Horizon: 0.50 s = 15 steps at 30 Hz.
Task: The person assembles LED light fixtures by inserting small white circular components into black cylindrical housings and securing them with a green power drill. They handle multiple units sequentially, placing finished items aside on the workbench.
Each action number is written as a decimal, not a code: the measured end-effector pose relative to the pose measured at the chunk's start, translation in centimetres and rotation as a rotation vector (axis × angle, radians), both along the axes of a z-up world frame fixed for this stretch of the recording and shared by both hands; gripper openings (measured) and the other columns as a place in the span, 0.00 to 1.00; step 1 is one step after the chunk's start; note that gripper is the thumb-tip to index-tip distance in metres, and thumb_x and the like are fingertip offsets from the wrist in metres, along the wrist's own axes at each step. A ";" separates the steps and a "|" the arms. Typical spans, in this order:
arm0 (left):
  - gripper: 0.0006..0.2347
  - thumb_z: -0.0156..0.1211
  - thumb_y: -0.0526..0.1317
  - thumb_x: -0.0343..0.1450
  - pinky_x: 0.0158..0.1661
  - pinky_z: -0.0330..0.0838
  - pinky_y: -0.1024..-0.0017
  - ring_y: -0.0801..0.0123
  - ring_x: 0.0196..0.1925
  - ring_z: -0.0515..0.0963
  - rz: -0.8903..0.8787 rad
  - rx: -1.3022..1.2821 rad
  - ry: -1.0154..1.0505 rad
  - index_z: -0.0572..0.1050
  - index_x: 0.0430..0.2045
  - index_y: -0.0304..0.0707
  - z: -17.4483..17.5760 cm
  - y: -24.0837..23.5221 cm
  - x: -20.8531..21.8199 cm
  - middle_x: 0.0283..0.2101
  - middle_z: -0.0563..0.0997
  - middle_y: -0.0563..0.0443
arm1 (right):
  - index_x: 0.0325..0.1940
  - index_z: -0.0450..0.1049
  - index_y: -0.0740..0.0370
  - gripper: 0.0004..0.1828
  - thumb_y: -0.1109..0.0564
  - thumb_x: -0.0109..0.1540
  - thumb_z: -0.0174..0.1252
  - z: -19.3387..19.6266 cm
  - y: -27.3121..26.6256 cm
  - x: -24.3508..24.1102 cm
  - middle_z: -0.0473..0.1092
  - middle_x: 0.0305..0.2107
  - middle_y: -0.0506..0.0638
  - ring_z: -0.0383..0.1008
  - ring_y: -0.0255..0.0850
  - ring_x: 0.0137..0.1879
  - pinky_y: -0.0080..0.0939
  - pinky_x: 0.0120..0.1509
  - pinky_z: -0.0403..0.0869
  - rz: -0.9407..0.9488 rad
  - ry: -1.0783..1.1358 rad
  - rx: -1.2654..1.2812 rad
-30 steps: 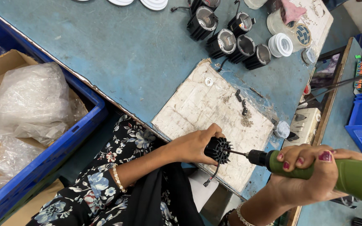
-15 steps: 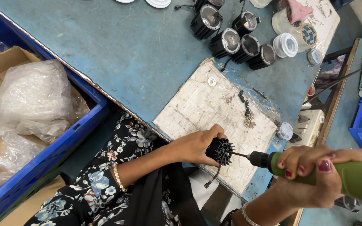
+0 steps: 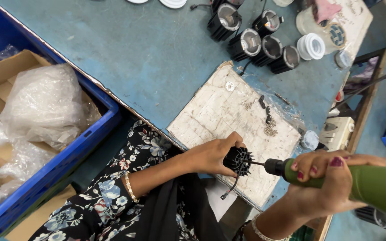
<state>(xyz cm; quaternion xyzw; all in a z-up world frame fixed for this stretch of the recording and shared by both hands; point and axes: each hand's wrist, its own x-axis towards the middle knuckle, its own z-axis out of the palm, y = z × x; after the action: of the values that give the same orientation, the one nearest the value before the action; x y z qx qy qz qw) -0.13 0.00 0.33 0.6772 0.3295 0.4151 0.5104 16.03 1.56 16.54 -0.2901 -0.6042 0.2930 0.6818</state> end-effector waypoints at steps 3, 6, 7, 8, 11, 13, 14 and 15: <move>0.33 0.78 0.44 0.59 0.46 0.76 0.57 0.43 0.47 0.82 0.030 0.072 -0.011 0.57 0.50 0.40 0.2 -0.2 -0.2 0.48 0.80 0.38 | 0.46 0.60 0.63 0.09 0.65 0.69 0.56 0.4 -0.5 0.4 0.58 0.18 0.50 0.58 0.36 0.17 0.40 0.24 0.65 -0.003 0.056 -0.040; 0.32 0.77 0.46 0.60 0.48 0.75 0.59 0.45 0.48 0.82 -0.008 0.003 0.047 0.59 0.50 0.40 0.2 -0.3 -0.4 0.47 0.80 0.40 | 0.46 0.61 0.62 0.09 0.63 0.69 0.56 1.5 -0.6 2.1 0.59 0.17 0.50 0.58 0.36 0.17 0.38 0.23 0.64 -0.030 0.107 -0.061; 0.31 0.77 0.45 0.60 0.49 0.75 0.60 0.46 0.49 0.82 -0.006 0.040 0.040 0.61 0.51 0.40 0.2 -0.2 -0.4 0.48 0.80 0.40 | 0.48 0.62 0.62 0.09 0.63 0.69 0.57 1.9 -0.7 2.8 0.60 0.18 0.51 0.59 0.36 0.18 0.39 0.23 0.66 -0.058 0.142 -0.049; 0.30 0.76 0.44 0.61 0.50 0.75 0.60 0.47 0.51 0.82 -0.004 0.077 0.033 0.62 0.52 0.39 0.2 -0.3 -0.3 0.49 0.79 0.41 | 0.49 0.62 0.63 0.09 0.62 0.70 0.57 2.4 -0.8 3.5 0.60 0.20 0.51 0.59 0.37 0.19 0.39 0.23 0.66 -0.062 0.176 -0.050; 0.29 0.76 0.42 0.62 0.55 0.74 0.61 0.49 0.55 0.80 0.021 0.236 -0.007 0.66 0.54 0.41 0.3 -0.4 -0.2 0.54 0.79 0.41 | 0.49 0.62 0.65 0.10 0.60 0.71 0.57 3.6 -1.3 5.1 0.62 0.23 0.52 0.61 0.38 0.21 0.40 0.26 0.66 -0.078 0.234 -0.065; 0.31 0.76 0.41 0.61 0.56 0.73 0.60 0.47 0.57 0.79 0.067 0.349 0.000 0.66 0.56 0.40 0.6 -0.6 -0.1 0.56 0.78 0.40 | 0.48 0.62 0.64 0.11 0.58 0.72 0.58 4.4 -1.6 5.7 0.62 0.25 0.52 0.61 0.38 0.25 0.40 0.29 0.66 -0.191 0.175 -0.058; 0.33 0.77 0.41 0.58 0.57 0.72 0.59 0.45 0.58 0.78 0.104 0.397 0.023 0.66 0.57 0.40 0.9 -1.0 -0.2 0.57 0.77 0.38 | 0.50 0.62 0.64 0.12 0.56 0.71 0.58 4.9 -2.0 5.7 0.63 0.28 0.52 0.63 0.38 0.28 0.40 0.34 0.68 -0.236 0.131 -0.055; 0.35 0.77 0.41 0.56 0.57 0.72 0.58 0.43 0.58 0.77 0.142 0.445 0.044 0.65 0.58 0.39 1.3 -1.2 -0.1 0.57 0.77 0.37 | 0.52 0.63 0.64 0.14 0.55 0.71 0.58 5.3 -2.2 5.8 0.64 0.30 0.52 0.65 0.38 0.32 0.41 0.39 0.70 -0.281 0.088 -0.052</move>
<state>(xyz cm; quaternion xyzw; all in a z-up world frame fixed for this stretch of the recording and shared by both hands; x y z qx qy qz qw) -0.23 -1.20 1.61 0.7571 0.2877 0.4977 0.3105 21.79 -0.67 21.88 -0.3763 -0.5194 0.2224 0.7343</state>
